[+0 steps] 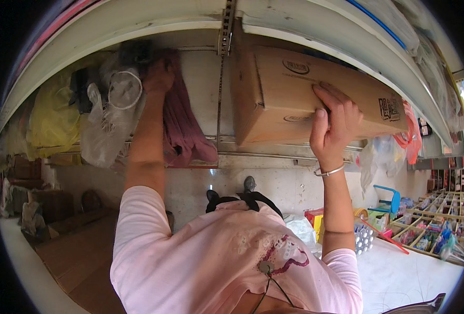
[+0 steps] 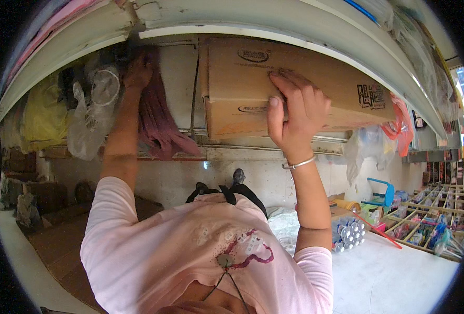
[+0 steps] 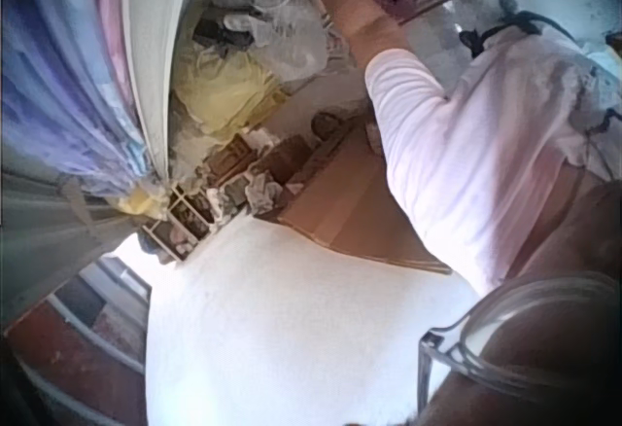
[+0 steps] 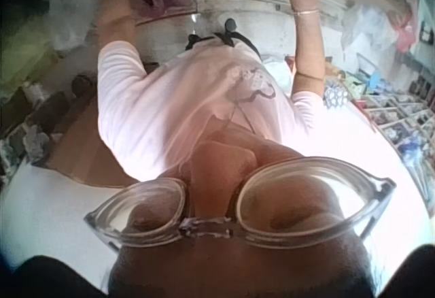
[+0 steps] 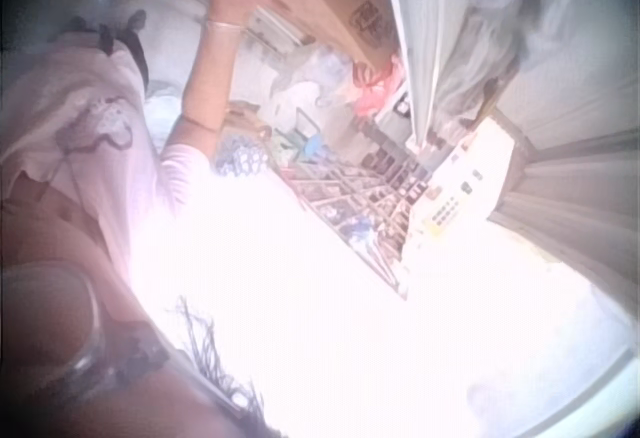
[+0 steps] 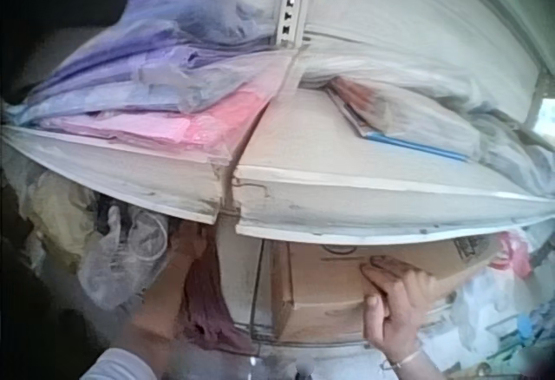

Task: The person wipes a cardboard box and a storage shelf with a cloth, then rearranges the box and other items on the shelf in a store aisle.

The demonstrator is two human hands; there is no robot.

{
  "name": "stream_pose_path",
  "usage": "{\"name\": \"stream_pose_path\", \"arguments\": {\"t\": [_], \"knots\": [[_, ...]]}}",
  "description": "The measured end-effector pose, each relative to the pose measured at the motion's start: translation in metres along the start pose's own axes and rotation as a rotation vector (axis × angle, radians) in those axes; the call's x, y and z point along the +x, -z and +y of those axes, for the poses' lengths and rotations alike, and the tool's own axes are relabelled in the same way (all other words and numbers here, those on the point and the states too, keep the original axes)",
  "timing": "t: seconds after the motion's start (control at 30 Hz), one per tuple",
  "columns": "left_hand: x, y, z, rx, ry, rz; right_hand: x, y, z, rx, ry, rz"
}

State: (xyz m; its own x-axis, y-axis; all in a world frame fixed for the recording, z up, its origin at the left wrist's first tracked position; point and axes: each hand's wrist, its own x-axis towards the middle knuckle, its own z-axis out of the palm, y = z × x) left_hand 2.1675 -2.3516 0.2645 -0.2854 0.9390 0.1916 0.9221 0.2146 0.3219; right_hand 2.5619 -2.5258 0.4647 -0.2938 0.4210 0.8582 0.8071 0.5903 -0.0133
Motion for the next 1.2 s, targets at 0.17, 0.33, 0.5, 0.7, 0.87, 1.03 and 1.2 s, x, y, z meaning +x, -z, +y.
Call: {"name": "stream_pose_path", "arguments": {"t": [0.17,0.33,0.5,0.7,0.87,1.03,1.2], "knots": [[-0.003,0.0,0.046,0.172,0.11,-0.125,0.001,-0.008,-0.01,-0.053,-0.077,0.02],[-0.027,0.006,0.113,0.144,-0.142,-0.242,-0.005,-0.016,-0.004,-0.087,-0.046,0.075],[-0.058,-0.007,0.087,0.0,-0.462,-0.113,-0.008,-0.018,0.002,-0.097,0.024,0.098],[-0.139,0.088,0.099,0.106,-0.483,-0.889,-0.013,-0.026,0.009,-0.109,0.038,0.165],[-0.105,0.145,-0.001,-0.779,-0.108,-0.825,-0.008,-0.029,0.005,-0.138,0.019,0.192],[-0.047,0.11,0.039,-1.334,0.22,-0.052,-0.012,-0.029,0.004,-0.152,0.012,0.172],[-0.078,0.026,0.091,0.175,-0.091,0.164,-0.01,-0.025,0.004,-0.157,0.052,0.117]]}}
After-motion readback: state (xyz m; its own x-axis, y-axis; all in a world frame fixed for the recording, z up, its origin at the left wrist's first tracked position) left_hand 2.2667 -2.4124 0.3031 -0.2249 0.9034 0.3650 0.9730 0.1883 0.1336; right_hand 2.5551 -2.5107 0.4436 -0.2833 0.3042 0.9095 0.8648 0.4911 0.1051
